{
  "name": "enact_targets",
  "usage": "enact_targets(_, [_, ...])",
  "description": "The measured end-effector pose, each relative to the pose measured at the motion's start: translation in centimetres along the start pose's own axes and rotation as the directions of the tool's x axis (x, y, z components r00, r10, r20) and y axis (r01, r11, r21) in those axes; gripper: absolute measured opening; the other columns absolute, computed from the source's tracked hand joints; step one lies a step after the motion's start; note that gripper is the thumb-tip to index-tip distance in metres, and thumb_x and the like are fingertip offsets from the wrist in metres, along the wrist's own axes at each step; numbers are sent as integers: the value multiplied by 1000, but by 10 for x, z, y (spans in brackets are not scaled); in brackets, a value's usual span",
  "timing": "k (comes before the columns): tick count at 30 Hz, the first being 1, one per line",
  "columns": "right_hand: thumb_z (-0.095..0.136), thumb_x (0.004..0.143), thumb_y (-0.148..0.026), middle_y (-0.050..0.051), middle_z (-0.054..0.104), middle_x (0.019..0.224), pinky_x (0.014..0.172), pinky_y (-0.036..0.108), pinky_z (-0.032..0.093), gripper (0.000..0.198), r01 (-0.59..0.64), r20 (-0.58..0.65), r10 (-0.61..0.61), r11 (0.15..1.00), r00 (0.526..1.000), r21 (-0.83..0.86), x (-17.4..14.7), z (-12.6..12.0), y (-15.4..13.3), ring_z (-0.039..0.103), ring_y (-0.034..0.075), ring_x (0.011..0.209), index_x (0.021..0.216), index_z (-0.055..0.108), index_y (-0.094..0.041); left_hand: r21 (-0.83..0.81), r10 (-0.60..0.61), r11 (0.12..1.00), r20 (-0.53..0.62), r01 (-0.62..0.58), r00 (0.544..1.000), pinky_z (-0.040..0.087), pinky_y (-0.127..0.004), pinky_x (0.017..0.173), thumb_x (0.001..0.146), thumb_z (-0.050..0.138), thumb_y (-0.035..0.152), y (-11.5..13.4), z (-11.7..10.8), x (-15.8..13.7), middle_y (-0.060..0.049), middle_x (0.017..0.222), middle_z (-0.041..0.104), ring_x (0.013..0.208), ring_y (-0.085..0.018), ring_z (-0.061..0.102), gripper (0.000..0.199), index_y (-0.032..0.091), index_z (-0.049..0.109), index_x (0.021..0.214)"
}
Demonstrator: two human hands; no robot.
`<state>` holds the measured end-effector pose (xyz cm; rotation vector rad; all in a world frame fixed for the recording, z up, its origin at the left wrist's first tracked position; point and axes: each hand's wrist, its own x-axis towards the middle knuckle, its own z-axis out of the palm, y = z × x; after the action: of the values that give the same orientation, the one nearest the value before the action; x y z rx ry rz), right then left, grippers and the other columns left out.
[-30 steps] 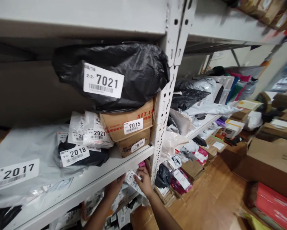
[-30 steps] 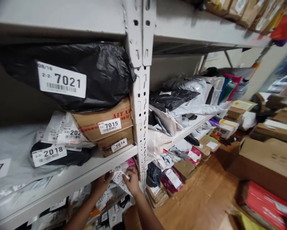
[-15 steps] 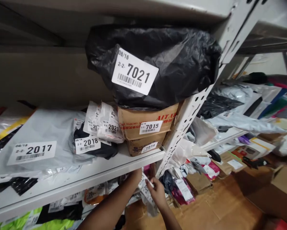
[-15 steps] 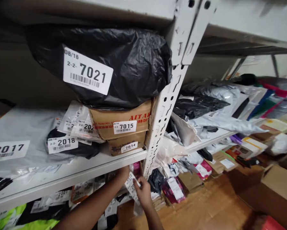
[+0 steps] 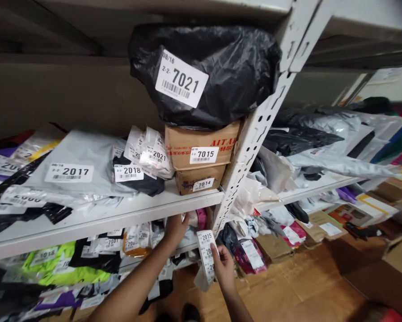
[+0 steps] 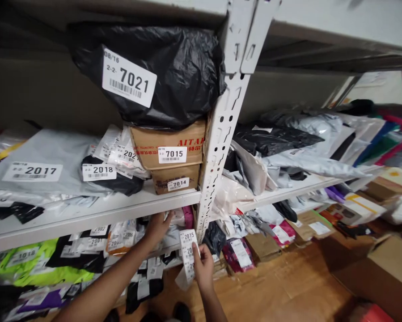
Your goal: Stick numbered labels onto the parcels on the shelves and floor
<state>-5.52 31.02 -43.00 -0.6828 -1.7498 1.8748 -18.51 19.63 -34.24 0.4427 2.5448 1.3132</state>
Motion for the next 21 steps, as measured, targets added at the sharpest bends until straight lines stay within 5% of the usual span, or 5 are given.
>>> enact_targets(4, [62, 68, -65, -6, 37, 52, 48, 24, 34, 51, -43, 63, 40, 998, 997, 47, -38, -10, 9, 33, 10, 51, 55, 40, -22, -220, -81, 967, 204, 126, 976, 54, -31, 79, 83, 50, 36, -32, 18, -74, -9, 110, 67, 97, -20, 65, 39, 16, 56, 115])
enact_targets(7, [69, 62, -63, -4, 44, 49, 47, 24, 37, 51, -99, 167, 86, 993, 982, 71, -71, -15, 18, 38, 11, 48, 53, 44, -20, -269, -131, 938, 307, 217, 943, 52, -28, 60, 76, 52, 37, -58, 33, -118, -7, 89, 70, 79, -20, 66, 35, 13, 62, 99])
enact_targets(10, [74, 60, -58, 3, 63, 64, 56, 28, 46, 44, -174, 292, 132, 977, 947, 120, -106, -17, 23, 55, 16, 59, 72, 60, -17, -229, -114, 953, 335, 199, 935, 46, -27, 59, 70, 57, 44, -78, 31, -151, -1, 58, 59, 62, -17, 57, 30, 15, 59, 60])
enact_targets(14, [73, 67, -52, 4, 68, 71, 63, 28, 46, 37, -278, 424, 202, 953, 883, 123, -151, -11, 38, 59, 17, 66, 82, 69, -17, -138, -138, 973, 309, 187, 941, 44, -28, 63, 71, 59, 50, -100, 13, -189, 0, 55, 59, 63, -18, 57, 35, 18, 60, 56])
enact_targets(21, [75, 62, -54, 1, 63, 56, 49, 24, 40, 38, -345, 183, 302, 894, 936, 287, -225, 26, 79, 52, 13, 51, 72, 69, -17, -271, -149, 938, 247, 216, 957, 48, -29, 68, 67, 56, 47, -128, -1, -238, -4, 70, 69, 71, -22, 63, 28, 20, 64, 67])
